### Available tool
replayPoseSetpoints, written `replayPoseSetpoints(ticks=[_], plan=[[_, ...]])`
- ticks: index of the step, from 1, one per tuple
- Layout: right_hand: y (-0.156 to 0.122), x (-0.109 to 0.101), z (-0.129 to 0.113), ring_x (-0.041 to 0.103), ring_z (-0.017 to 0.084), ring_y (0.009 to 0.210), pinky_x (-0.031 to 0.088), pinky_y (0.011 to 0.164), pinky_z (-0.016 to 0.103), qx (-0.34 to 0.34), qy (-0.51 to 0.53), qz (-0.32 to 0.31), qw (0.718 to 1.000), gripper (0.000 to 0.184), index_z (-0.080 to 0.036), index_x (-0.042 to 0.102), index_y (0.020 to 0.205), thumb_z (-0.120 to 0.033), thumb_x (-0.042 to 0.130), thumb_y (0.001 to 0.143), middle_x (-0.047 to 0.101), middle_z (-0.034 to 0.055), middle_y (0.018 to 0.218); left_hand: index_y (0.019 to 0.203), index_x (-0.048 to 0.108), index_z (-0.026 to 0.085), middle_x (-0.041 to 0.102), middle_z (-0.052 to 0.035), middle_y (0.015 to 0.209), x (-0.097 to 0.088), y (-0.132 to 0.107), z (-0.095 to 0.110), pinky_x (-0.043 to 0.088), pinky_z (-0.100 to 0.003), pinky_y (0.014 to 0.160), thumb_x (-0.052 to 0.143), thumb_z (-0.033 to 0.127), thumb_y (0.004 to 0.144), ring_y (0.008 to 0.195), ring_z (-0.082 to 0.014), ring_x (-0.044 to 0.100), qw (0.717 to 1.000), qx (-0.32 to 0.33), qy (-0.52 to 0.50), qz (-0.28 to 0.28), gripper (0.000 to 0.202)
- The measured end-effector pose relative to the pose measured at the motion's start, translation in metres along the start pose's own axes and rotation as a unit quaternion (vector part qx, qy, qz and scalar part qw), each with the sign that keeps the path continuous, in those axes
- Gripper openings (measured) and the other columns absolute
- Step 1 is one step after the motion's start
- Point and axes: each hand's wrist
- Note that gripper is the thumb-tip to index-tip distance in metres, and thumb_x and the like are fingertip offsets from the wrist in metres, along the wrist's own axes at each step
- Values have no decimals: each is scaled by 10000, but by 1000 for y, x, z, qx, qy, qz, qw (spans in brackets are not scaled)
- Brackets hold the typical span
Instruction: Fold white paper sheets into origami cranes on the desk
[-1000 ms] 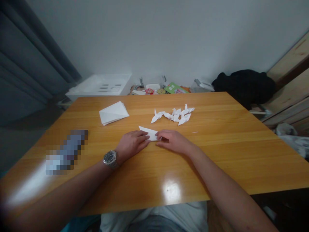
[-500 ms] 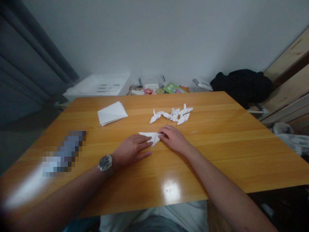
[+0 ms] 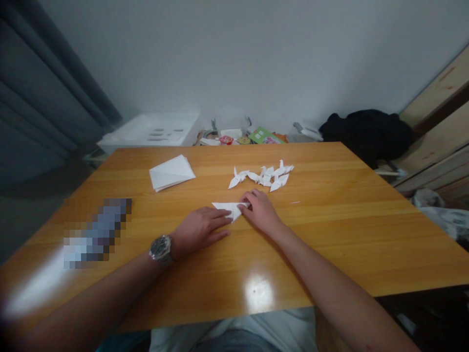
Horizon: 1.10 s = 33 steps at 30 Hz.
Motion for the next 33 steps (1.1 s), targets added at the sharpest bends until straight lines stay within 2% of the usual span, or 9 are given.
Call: replayPoseSetpoints(ticks=[6, 11, 23, 29, 33], plan=[[-1, 3, -3, 547, 229, 885, 412, 805, 344, 3, -10, 9, 1000, 64, -204, 635, 906, -261, 661, 893, 604, 56, 909, 1336, 583, 256, 648, -52, 1322, 0, 0, -2, 509, -392, 972, 424, 442, 1024, 1128, -232, 644, 1000, 7, -10, -7, 397], [-1, 4, -5, 550, 228, 887, 409, 804, 339, 6, -18, 16, 1000, 70, -196, 633, 902, -247, 676, 882, 603, 54, 909, 1328, 608, 243, 629, -72, 1349, 1, 0, -3, 504, -421, 1002, 424, 447, 1022, 1156, -246, 631, 1000, 8, 4, -23, 411], [-2, 9, -5, 544, 244, 898, 415, 819, 356, 5, -42, 34, 999, 83, -204, 622, 924, -269, 661, 891, 597, 63, 937, 1329, 611, 215, 624, -86, 1350, 2, 0, -3, 496, -417, 1029, 408, 420, 1030, 1175, -243, 620, 1000, 8, 7, -29, 415], [-2, 10, -4, 534, 240, 905, 421, 836, 357, 6, -33, 32, 999, 85, -208, 620, 912, -270, 671, 884, 590, 60, 934, 1344, 600, 268, 576, -78, 1415, -2, -3, -6, 473, -420, 1057, 414, 444, 1026, 1217, -242, 600, 999, 27, -3, -40, 408], [-2, 11, -5, 530, 240, 907, 417, 832, 353, 7, -33, 32, 999, 78, -205, 617, 908, -264, 665, 892, 591, 59, 928, 1321, 622, 259, 586, -83, 1401, -4, -4, -6, 471, -423, 1059, 409, 433, 1027, 1201, -244, 608, 998, 26, -4, -52, 403]])
Point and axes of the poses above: each hand's wrist, its own y-axis towards the middle knuckle, its own x-axis out of the palm, z = x × y
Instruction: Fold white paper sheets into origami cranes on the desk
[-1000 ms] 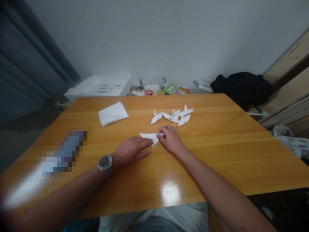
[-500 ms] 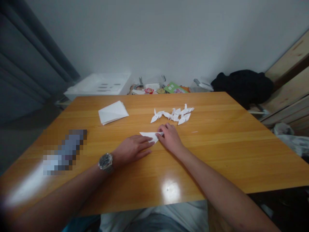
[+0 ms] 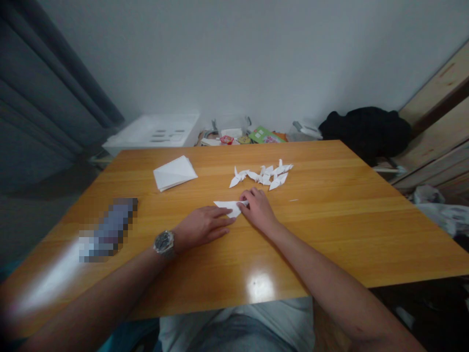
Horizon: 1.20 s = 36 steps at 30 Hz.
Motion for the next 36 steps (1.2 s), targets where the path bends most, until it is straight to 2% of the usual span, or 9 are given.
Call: replayPoseSetpoints(ticks=[10, 13, 18, 24, 29, 36], plan=[[0, 0, -2, 535, 245, 911, 413, 833, 361, 0, -9, -1, 1000, 79, -203, 626, 920, -269, 660, 895, 600, 62, 936, 1324, 614, 279, 537, -67, 1443, -1, -1, 0, 405, -450, 1123, 437, 410, 1019, 1268, -247, 548, 999, -6, -33, -2, 376], [-1, -1, -1, 536, 243, 907, 416, 826, 357, 0, -5, -3, 1000, 73, -204, 628, 922, -267, 655, 898, 597, 60, 934, 1357, 580, 277, 493, -63, 1492, 1, -2, -1, 405, -454, 1119, 448, 399, 1014, 1277, -254, 535, 999, -4, -35, -2, 387], [-2, -1, -2, 536, 241, 908, 417, 825, 352, 3, 5, -5, 1000, 82, -205, 631, 929, -270, 666, 894, 603, 55, 935, 1440, 488, 256, 508, -70, 1482, 3, -5, -1, 397, -449, 1120, 470, 396, 1004, 1285, -258, 516, 999, -6, -39, -4, 458], [-3, -3, -3, 538, 242, 910, 427, 825, 358, 5, 20, -4, 1000, 72, -202, 633, 921, -265, 663, 899, 608, 55, 933, 1429, 502, 272, 495, -58, 1498, 4, -6, 0, 310, -479, 1183, 500, 432, 987, 1404, -265, 404, 999, -7, -43, 6, 470], [-3, -4, -2, 546, 240, 898, 436, 824, 364, 7, 34, -4, 999, 65, -209, 642, 916, -263, 669, 892, 611, 57, 923, 1450, 473, 282, 465, -52, 1524, 5, -6, 0, 370, -441, 1156, 507, 437, 984, 1390, -250, 440, 998, -16, -59, -3, 492], [-5, -5, -1, 552, 244, 922, 445, 850, 378, 3, 33, -7, 999, 90, -205, 651, 927, -290, 662, 903, 614, 64, 936, 1416, 512, 274, 481, -39, 1512, 3, -4, 5, 362, -427, 1154, 489, 464, 990, 1388, -247, 441, 998, -27, -60, -5, 467]])
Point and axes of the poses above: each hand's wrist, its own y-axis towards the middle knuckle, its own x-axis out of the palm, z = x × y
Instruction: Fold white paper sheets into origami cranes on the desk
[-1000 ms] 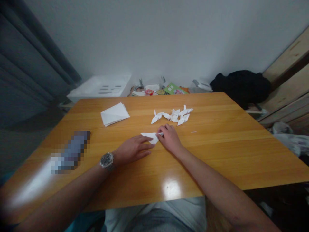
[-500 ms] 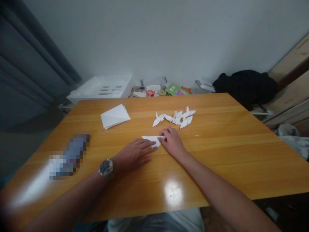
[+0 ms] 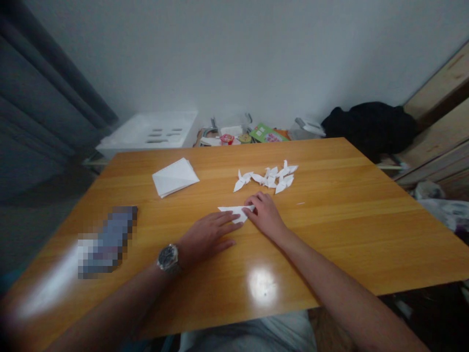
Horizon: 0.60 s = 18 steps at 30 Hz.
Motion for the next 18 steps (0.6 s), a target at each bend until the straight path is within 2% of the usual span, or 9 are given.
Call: replayPoseSetpoints(ticks=[5, 8, 10, 14, 18], plan=[[-1, -1, 0, 556, 260, 1008, 461, 921, 421, 11, 26, 18, 999, 157, -210, 659, 1052, -298, 624, 925, 596, 83, 1013, 1408, 515, 294, 489, -31, 1506, 4, 2, -1, 317, -467, 1159, 499, 488, 982, 1388, -258, 436, 999, -23, 16, 17, 469], [-4, -3, -2, 541, 271, 1095, 451, 984, 453, -2, 30, 40, 999, 241, -231, 640, 1169, -291, 592, 941, 560, 102, 1125, 1411, 511, 295, 484, -35, 1511, 5, 3, -6, 298, -475, 1162, 495, 504, 979, 1389, -260, 436, 999, -38, 24, 20, 479], [-6, -7, -3, 541, 271, 1089, 462, 971, 459, -21, 18, 40, 999, 277, -249, 636, 1221, -298, 564, 958, 554, 105, 1132, 1410, 511, 298, 474, -35, 1519, 4, 3, -9, 298, -465, 1161, 487, 495, 984, 1393, -254, 432, 999, -40, 26, 23, 470], [-11, -18, -3, 542, 252, 991, 479, 887, 429, -93, -23, -36, 995, 330, -256, 637, 1289, -338, 521, 991, 585, 96, 1044, 1422, 497, 300, 476, -30, 1518, 3, 3, -10, 314, -449, 1148, 475, 475, 994, 1392, -245, 433, 999, -37, 26, 23, 463], [-11, -25, -1, 531, 240, 927, 461, 846, 410, -170, -64, -131, 975, 352, -267, 645, 1304, -376, 509, 999, 598, 89, 983, 1433, 487, 295, 484, -44, 1511, 2, 2, -9, 321, -450, 1143, 483, 468, 993, 1382, -252, 445, 999, -34, 29, 30, 473]])
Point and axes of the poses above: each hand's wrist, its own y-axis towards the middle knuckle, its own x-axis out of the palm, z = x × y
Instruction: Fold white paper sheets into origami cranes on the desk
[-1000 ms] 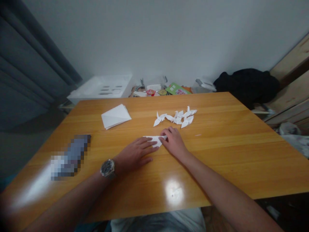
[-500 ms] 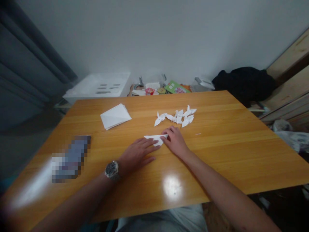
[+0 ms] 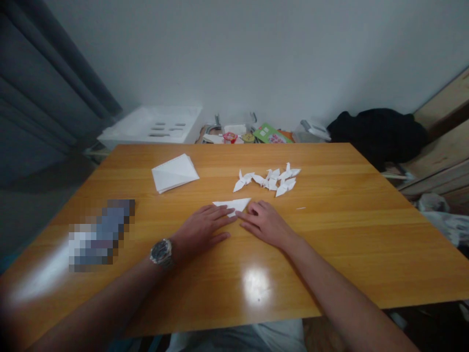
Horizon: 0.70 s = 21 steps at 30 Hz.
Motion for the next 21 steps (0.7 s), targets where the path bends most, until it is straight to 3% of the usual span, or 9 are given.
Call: replayPoseSetpoints(ticks=[7, 15, 21], plan=[[4, 3, -2, 521, 227, 883, 443, 804, 391, -4, 0, 0, 1000, 335, -257, 701, 1226, -382, 472, 1016, 593, 81, 907, 1455, 463, 302, 468, -58, 1523, -1, -2, -3, 338, -473, 1145, 475, 488, 993, 1385, -263, 447, 1000, 9, -5, -9, 499], [3, 0, 6, 499, 232, 851, 434, 772, 382, -27, 4, 0, 1000, 342, -302, 670, 1282, -386, 492, 1002, 576, 69, 862, 1402, 523, 299, 485, -65, 1507, -1, -4, -1, 351, -478, 1146, 528, 412, 976, 1381, -262, 451, 1000, 1, -10, -2, 441], [-1, -5, 7, 477, 237, 843, 421, 751, 369, -39, -37, -35, 998, 394, -339, 586, 1380, -390, 489, 1002, 570, 66, 864, 1379, 539, 274, 431, -79, 1545, -3, -1, 4, 347, -498, 1141, 514, 401, 979, 1389, -280, 431, 1000, -9, 7, -14, 421]])
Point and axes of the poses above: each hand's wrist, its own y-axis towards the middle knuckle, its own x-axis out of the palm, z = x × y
